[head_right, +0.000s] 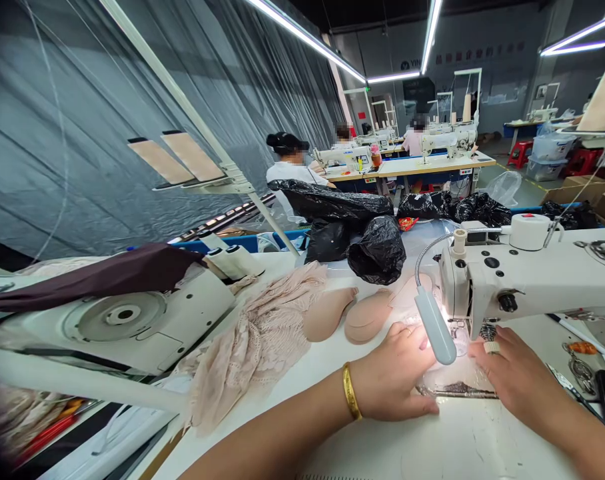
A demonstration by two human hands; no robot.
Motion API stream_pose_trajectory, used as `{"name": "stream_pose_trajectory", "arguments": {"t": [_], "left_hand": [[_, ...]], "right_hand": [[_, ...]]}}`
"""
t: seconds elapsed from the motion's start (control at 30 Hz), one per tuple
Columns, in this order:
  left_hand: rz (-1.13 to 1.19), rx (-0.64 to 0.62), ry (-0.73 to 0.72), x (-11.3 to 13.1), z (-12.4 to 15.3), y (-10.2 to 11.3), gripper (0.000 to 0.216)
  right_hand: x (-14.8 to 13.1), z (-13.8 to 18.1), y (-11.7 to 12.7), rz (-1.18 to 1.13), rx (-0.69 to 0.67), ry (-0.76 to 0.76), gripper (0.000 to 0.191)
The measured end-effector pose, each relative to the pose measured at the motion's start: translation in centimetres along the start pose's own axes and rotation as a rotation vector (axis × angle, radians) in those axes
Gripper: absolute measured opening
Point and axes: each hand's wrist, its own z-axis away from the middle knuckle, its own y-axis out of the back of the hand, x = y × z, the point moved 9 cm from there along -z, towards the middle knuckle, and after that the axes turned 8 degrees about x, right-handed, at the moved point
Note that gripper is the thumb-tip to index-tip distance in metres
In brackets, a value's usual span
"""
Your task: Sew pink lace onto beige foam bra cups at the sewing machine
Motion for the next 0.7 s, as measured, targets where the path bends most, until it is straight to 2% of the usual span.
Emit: {"name": "stream_pose_trajectory", "arguments": {"t": [0.07,0.13,0.23,0.33,0.37,0.43,0.53,0.7], "left_hand": [[0.038,-0.047,-0.082,0.0,0.4,0.2,0.067],[0.085,-0.077,-0.178,0.2,0.8,0.3,0.07],[0.113,-0.067,-0.224,0.1,0.7,0.2,0.055],[0.05,0.041,-0.214,-0.2,0.1,-0.1,0.035],[0.041,0.081,-0.229,-0.1,-0.1,-0.2,0.033],[0.045,0.148,-0.273,0.2,-0.4,-0.5,0.029],[0.04,0.242,-0.311,0.1,-0.5,-0.6,0.032],[-0.037,0.282,-0.341,-0.3,-0.8,-0.2,0.033]], "right_hand": [[1.3,0.3,0.9,-0.03,0.038,-0.006,0.025],[2.5,0.7,1.2,-0.076,0.007,-0.03,0.026],[3.6,1.4,0.8,-0.139,-0.159,-0.091,0.028],[3.5,2.1,0.1,-0.221,-0.375,-0.142,0.029],[3.3,2.1,0.2,-0.247,-0.402,-0.156,0.028],[3.1,1.7,0.7,-0.294,-0.367,-0.188,0.027],[2.3,0.6,0.9,-0.343,-0.233,-0.179,0.035],[0.5,-0.1,-1.6,-0.118,-0.168,0.005,0.037]]}}
